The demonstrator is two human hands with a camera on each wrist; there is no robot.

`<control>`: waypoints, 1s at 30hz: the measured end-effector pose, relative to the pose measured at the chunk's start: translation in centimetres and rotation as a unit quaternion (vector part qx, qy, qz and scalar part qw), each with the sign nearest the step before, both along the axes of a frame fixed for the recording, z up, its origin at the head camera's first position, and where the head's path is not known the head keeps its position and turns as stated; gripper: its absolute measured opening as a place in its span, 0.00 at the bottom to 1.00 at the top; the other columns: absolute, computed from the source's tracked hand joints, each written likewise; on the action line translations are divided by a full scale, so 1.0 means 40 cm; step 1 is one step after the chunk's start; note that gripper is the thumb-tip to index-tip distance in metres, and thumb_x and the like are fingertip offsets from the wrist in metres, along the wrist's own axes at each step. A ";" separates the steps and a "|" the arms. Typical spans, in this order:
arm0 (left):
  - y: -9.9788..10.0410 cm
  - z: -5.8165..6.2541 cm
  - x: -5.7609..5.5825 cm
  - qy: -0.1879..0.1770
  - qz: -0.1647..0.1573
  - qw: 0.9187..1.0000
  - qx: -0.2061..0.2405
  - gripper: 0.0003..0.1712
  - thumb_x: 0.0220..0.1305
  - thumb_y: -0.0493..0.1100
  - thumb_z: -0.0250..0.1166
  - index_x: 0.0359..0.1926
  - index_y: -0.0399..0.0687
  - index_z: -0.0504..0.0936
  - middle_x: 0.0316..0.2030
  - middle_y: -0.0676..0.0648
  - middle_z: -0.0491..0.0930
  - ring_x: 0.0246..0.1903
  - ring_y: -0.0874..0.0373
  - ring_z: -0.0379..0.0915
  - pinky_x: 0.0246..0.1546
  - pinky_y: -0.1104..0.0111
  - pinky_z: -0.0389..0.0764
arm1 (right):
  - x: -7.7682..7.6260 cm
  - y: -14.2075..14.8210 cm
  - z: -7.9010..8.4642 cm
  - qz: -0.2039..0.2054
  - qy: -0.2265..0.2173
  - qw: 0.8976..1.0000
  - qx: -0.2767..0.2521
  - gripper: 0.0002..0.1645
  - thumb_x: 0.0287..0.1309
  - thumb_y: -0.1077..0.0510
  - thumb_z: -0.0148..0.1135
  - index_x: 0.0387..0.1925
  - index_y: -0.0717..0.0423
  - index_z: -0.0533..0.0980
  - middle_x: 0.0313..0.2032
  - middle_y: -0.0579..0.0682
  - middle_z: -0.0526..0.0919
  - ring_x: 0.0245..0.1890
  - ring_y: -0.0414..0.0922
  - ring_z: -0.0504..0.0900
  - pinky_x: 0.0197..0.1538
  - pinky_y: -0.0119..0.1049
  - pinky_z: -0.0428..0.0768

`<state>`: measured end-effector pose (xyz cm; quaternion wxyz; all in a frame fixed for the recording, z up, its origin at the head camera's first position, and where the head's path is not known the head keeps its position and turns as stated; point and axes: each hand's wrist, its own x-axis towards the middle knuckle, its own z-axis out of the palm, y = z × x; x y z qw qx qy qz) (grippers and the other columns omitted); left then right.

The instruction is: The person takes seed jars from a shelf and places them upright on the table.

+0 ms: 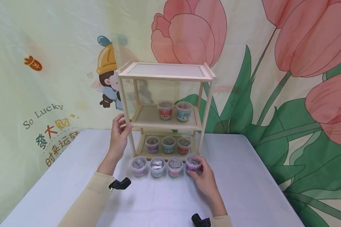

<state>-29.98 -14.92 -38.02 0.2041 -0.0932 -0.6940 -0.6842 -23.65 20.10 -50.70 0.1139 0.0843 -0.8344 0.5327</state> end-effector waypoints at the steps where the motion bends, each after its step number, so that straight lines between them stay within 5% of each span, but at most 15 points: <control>1: 0.002 0.006 0.007 -0.001 -0.001 1.000 -0.001 0.30 0.81 0.35 0.56 0.78 0.49 0.61 0.66 0.31 0.67 0.58 0.46 0.67 0.59 0.57 0.68 | -0.001 0.000 -0.003 0.000 0.000 1.000 0.004 0.36 0.60 0.73 0.72 0.66 0.52 0.71 0.68 0.64 0.76 0.68 0.62 0.78 0.67 0.52 0.77; 12: 0.005 0.016 0.018 -0.007 -0.001 1.000 -0.002 0.30 0.82 0.36 0.55 0.78 0.49 0.60 0.66 0.34 0.67 0.59 0.46 0.66 0.60 0.58 0.68 | -0.004 0.002 -0.026 0.014 -0.002 1.000 0.012 0.35 0.57 0.77 0.71 0.63 0.54 0.73 0.67 0.66 0.77 0.68 0.64 0.77 0.66 0.54 0.77; 21: -0.011 -0.038 -0.039 0.004 0.003 1.000 -0.001 0.31 0.82 0.38 0.57 0.79 0.54 0.60 0.66 0.35 0.68 0.60 0.44 0.66 0.59 0.57 0.69 | -0.007 0.009 -0.030 0.015 -0.039 0.999 0.028 0.35 0.61 0.74 0.71 0.64 0.50 0.70 0.70 0.64 0.74 0.71 0.63 0.74 0.69 0.56 0.74; 30: -0.012 -0.044 -0.041 0.028 0.007 1.000 -0.004 0.29 0.81 0.41 0.59 0.77 0.57 0.64 0.63 0.39 0.70 0.59 0.41 0.67 0.58 0.56 0.70 | -0.008 0.010 -0.026 0.017 -0.051 0.998 0.030 0.35 0.62 0.73 0.71 0.65 0.50 0.69 0.72 0.64 0.72 0.73 0.64 0.72 0.69 0.57 0.73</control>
